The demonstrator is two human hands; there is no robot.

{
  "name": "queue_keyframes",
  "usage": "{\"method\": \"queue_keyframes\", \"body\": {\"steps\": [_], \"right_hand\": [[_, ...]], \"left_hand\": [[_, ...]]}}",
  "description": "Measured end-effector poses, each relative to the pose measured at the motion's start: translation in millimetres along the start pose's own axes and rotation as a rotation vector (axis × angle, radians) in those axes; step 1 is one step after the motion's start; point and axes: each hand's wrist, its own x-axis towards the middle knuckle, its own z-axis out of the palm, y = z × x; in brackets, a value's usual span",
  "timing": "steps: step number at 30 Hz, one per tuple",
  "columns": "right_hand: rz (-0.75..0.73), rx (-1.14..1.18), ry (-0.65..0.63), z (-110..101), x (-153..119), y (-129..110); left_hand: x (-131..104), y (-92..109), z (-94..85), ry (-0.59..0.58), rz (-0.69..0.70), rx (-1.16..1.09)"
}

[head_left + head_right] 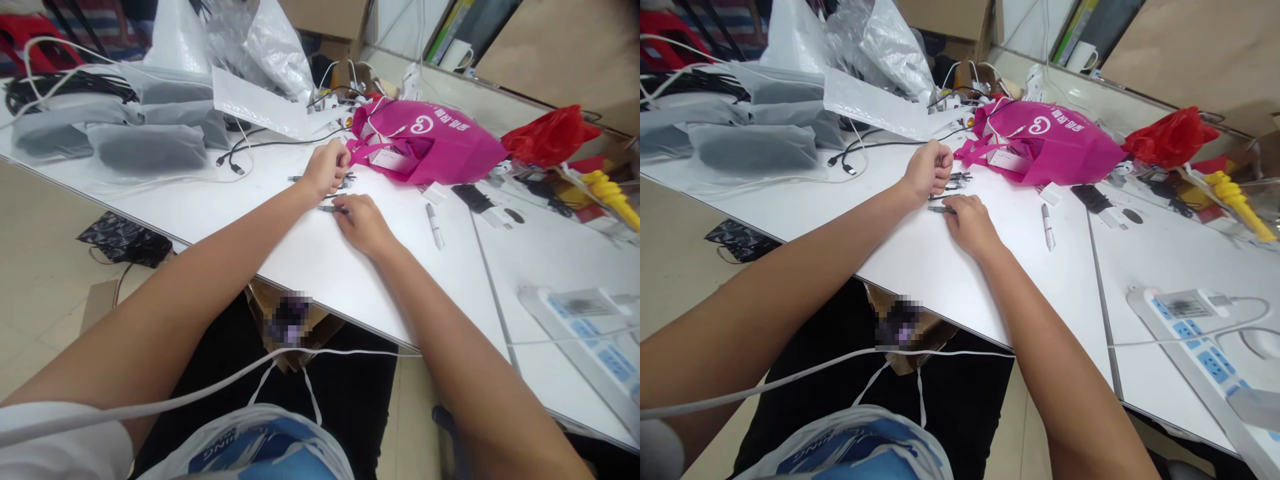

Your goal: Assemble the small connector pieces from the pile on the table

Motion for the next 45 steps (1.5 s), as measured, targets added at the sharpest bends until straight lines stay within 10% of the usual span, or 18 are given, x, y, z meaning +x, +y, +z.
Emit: {"method": "queue_keyframes", "body": {"steps": [6,13,25,45], "right_hand": [[-0.007,-0.051,-0.021,2,0,1],[0.223,-0.109,0.157,-11,-3,30],[0.306,-0.224,0.127,-17,-3,17],[0.342,0.141,0.3,-18,1,17]], "left_hand": [[0,-1,3.5,0.041,0.068,0.096],[-8,0,-10.4,0.022,0.368,0.711],[-15,14,-24.2,-0.16,0.115,1.317],[-19,12,-14.6,-0.284,0.037,1.352]]}}
